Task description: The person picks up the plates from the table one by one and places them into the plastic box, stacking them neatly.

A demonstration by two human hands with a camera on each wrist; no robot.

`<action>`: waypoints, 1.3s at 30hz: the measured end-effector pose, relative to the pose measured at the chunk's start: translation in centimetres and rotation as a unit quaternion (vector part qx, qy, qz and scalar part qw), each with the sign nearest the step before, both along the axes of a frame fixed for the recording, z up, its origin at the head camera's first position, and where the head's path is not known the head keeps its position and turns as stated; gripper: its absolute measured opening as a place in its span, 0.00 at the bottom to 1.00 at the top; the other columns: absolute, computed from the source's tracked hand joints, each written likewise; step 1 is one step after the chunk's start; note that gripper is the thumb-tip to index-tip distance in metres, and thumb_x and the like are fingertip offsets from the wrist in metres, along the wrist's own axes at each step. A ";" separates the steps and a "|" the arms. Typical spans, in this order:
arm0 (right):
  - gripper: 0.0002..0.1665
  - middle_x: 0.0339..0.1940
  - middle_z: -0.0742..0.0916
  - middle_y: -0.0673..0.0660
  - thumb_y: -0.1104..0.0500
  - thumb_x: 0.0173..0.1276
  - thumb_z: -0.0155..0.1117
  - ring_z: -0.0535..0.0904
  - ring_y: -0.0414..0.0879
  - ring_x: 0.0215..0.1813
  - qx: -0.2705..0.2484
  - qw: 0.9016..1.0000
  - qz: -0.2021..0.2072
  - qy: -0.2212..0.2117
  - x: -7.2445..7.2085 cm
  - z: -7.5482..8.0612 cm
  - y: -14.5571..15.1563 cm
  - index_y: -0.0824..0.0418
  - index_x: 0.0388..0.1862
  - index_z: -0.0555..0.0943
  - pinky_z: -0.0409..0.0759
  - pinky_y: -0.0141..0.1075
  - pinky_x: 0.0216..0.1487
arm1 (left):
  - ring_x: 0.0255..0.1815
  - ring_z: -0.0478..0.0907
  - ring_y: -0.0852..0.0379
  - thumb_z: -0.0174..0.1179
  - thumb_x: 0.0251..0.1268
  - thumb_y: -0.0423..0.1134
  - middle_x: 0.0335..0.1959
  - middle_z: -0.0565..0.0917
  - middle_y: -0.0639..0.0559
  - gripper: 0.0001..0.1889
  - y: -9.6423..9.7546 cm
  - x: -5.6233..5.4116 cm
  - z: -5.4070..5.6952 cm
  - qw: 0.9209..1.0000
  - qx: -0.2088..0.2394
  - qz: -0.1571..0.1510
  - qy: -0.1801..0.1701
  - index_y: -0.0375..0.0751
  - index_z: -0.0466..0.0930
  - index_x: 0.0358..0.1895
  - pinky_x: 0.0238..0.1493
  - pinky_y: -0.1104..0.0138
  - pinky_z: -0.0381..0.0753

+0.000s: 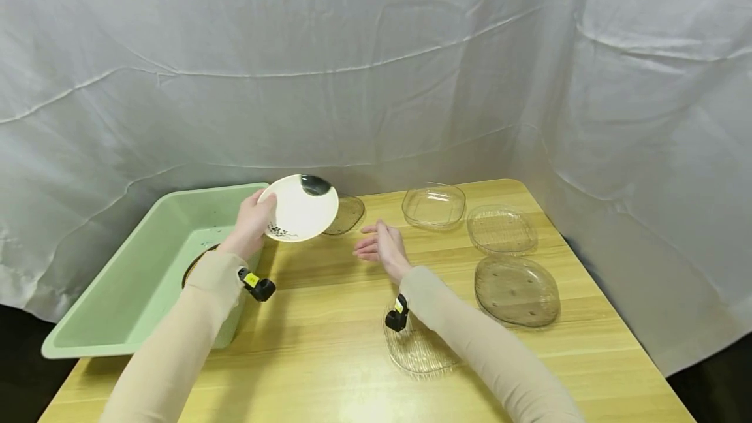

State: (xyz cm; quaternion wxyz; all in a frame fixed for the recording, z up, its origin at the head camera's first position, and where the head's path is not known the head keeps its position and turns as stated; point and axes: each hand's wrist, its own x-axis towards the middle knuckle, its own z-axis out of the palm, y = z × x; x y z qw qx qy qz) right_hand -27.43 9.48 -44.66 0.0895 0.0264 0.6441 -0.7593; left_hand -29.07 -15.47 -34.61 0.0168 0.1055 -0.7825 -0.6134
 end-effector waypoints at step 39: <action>0.28 0.31 0.87 0.57 0.52 0.82 0.36 0.86 0.43 0.31 0.030 0.998 0.058 -0.007 0.8 -0.4 -2.0 0.71 0.62 0.74 0.90 0.41 0.45 | 0.22 0.75 0.68 0.36 0.77 0.39 0.34 0.71 0.55 0.31 -17.4 4.0 -2.8 0.983 0.048 0.155 -0.090 0.37 0.48 0.81 0.26 0.75 0.84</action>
